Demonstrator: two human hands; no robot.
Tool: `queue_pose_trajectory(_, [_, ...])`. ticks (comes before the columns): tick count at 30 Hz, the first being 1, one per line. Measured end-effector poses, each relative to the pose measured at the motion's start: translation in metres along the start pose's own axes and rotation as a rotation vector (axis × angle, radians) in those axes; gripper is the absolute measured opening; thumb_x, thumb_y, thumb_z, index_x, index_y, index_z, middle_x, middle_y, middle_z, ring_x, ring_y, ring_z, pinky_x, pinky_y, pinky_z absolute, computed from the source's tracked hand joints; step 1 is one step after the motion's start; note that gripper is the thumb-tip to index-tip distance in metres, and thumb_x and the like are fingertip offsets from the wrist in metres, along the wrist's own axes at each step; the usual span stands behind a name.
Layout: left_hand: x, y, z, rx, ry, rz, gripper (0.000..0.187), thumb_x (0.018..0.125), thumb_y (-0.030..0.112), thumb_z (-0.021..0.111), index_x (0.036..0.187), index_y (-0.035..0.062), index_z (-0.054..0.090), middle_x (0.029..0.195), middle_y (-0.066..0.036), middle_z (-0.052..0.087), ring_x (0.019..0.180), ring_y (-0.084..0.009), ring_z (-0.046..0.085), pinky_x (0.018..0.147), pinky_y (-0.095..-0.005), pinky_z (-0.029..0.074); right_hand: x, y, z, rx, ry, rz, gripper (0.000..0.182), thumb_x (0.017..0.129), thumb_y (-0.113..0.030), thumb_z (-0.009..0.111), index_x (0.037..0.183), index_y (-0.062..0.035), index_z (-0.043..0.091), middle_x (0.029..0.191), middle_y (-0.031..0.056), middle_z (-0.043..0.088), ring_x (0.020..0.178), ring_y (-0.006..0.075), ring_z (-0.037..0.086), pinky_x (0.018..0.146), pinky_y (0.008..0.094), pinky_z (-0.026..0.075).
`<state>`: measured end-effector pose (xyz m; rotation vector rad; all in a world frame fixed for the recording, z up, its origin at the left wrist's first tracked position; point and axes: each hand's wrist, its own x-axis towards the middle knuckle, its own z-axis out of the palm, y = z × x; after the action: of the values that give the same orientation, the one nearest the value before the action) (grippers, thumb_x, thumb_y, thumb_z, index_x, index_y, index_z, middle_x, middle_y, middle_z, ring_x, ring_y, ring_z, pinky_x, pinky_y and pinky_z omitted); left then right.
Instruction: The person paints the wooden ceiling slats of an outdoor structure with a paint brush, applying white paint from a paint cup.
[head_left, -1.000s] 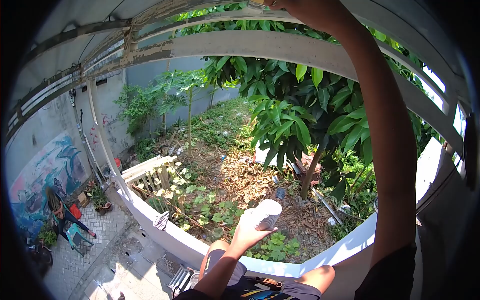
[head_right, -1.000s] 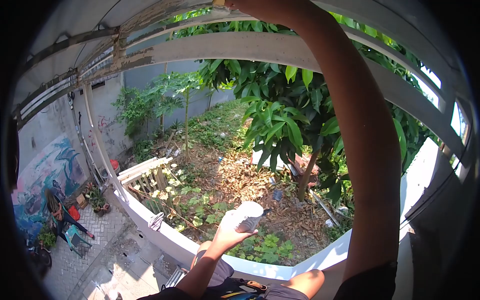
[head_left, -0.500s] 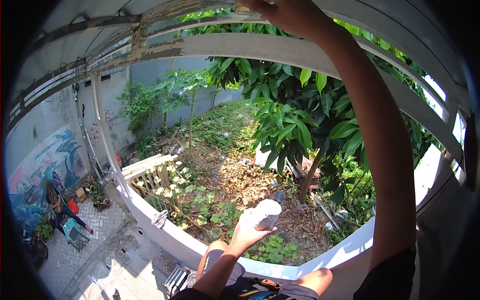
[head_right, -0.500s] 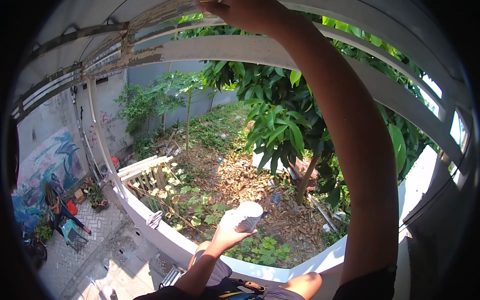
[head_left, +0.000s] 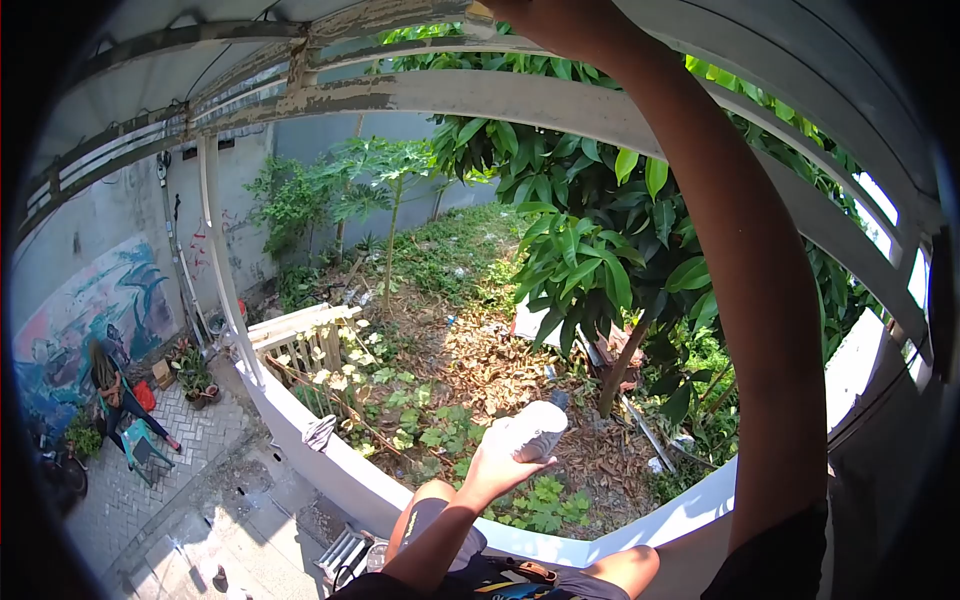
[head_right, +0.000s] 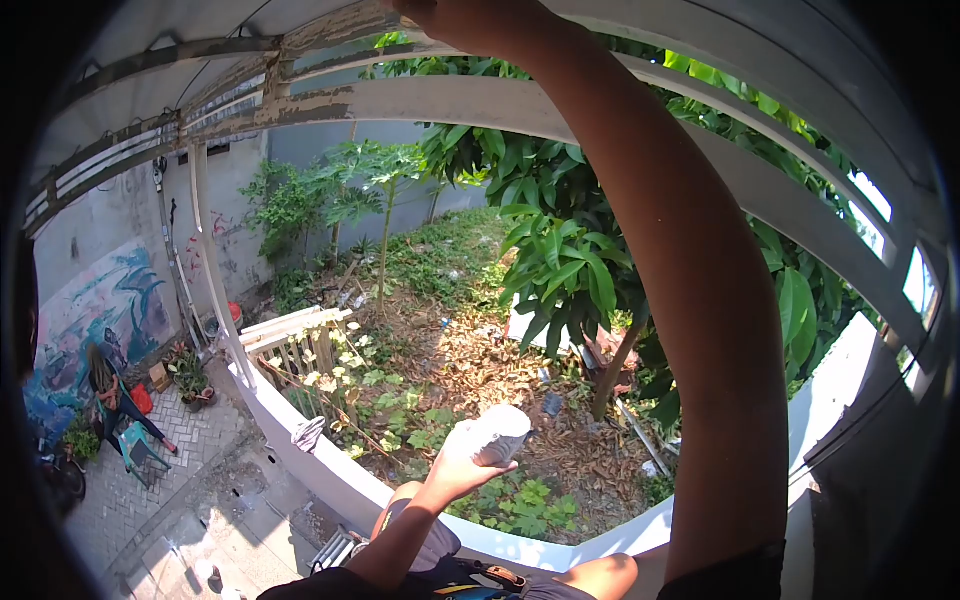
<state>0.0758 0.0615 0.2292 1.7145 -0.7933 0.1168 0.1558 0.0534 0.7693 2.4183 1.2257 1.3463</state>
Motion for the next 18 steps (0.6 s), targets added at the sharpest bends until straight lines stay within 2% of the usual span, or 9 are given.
queue_pose_trajectory(2, [0.001,0.006,-0.004,0.027,-0.041,-0.047,0.086,0.067,0.055,0.092,0.129,0.0025,0.062,0.121,-0.019,0.063,0.117,-0.0367,0.061,0.102,-0.0427,0.051,0.001,0.003,0.007,0.062,0.033,0.021,0.019,0.101,-0.018,0.065,0.096,0.0003,0.060,0.078,0.0153,0.063,0.071,0.0263,0.060,0.068,0.0400,0.049])
queue_pose_trajectory(3, [0.000,0.004,-0.002,0.023,-0.040,-0.048,0.086,0.067,0.055,0.092,0.129,0.0025,0.062,0.121,-0.019,0.063,0.117,-0.0367,0.061,0.102,-0.0427,0.051,0.002,0.005,0.011,-0.021,-0.012,0.017,0.020,0.101,-0.019,0.064,0.096,0.0004,0.060,0.078,0.0156,0.063,0.071,0.0264,0.060,0.067,0.0401,0.049])
queue_pose_trajectory(5, [0.000,-0.006,0.002,0.049,-0.022,-0.066,0.086,0.065,0.047,0.097,0.130,0.0021,0.062,0.121,-0.017,0.063,0.115,-0.0318,0.064,0.103,-0.0401,0.051,0.005,0.010,0.012,-0.101,-0.056,0.010,0.021,0.102,-0.019,0.064,0.096,0.0005,0.060,0.078,0.0158,0.063,0.071,0.0265,0.060,0.067,0.0403,0.049])
queue_pose_trajectory(7, [0.001,-0.009,0.001,0.055,-0.012,-0.063,0.086,0.065,0.048,0.096,0.130,0.0025,0.062,0.121,-0.017,0.063,0.116,-0.0319,0.063,0.104,-0.0403,0.051,0.013,-0.005,0.003,-0.141,-0.106,0.152,0.022,0.102,-0.020,0.064,0.096,0.0003,0.060,0.079,0.0168,0.064,0.071,0.0275,0.060,0.067,0.0415,0.049])
queue_pose_trajectory(8, [0.000,-0.009,0.000,0.064,-0.008,-0.058,0.086,0.066,0.049,0.096,0.131,0.0029,0.063,0.121,-0.017,0.062,0.117,-0.0321,0.063,0.104,-0.0405,0.051,0.015,-0.005,0.005,-0.136,-0.107,0.150,0.022,0.102,-0.020,0.064,0.096,0.0003,0.060,0.079,0.0168,0.064,0.071,0.0275,0.060,0.067,0.0415,0.049])
queue_pose_trajectory(10, [0.000,-0.006,-0.005,0.072,-0.002,-0.050,0.086,0.066,0.050,0.095,0.131,0.0032,0.063,0.122,-0.017,0.062,0.117,-0.0322,0.062,0.105,-0.0404,0.050,0.015,0.005,0.012,0.014,0.026,-0.014,0.023,0.102,-0.022,0.063,0.096,0.0004,0.060,0.079,0.0186,0.064,0.069,0.0287,0.060,0.067,0.0419,0.050])
queue_pose_trajectory(16, [0.001,-0.005,-0.005,0.079,-0.004,-0.059,0.089,0.066,0.052,0.095,0.133,0.0033,0.061,0.123,-0.017,0.062,0.119,-0.0321,0.061,0.106,-0.0401,0.049,0.013,-0.008,0.001,-0.139,-0.159,0.158,0.022,0.103,-0.021,0.061,0.098,0.0001,0.061,0.080,0.0190,0.065,0.068,0.0305,0.059,0.068,0.0434,0.050])
queue_pose_trajectory(17, [0.000,-0.006,-0.006,0.111,-0.022,-0.049,0.090,0.066,0.052,0.095,0.133,0.0030,0.061,0.124,-0.017,0.061,0.119,-0.0319,0.061,0.106,-0.0401,0.049,0.014,-0.007,0.005,-0.135,-0.158,0.158,0.022,0.103,-0.021,0.061,0.098,0.0001,0.061,0.080,0.0190,0.065,0.068,0.0305,0.059,0.068,0.0434,0.050])
queue_pose_trajectory(18, [-0.001,-0.005,-0.008,0.114,-0.023,-0.051,0.090,0.066,0.052,0.095,0.133,0.0030,0.061,0.124,-0.017,0.061,0.119,-0.0319,0.061,0.106,-0.0401,0.049,0.015,-0.003,0.011,-0.016,-0.066,0.092,0.022,0.103,-0.021,0.061,0.098,0.0004,0.060,0.079,0.0191,0.064,0.067,0.0304,0.058,0.068,0.0437,0.050])
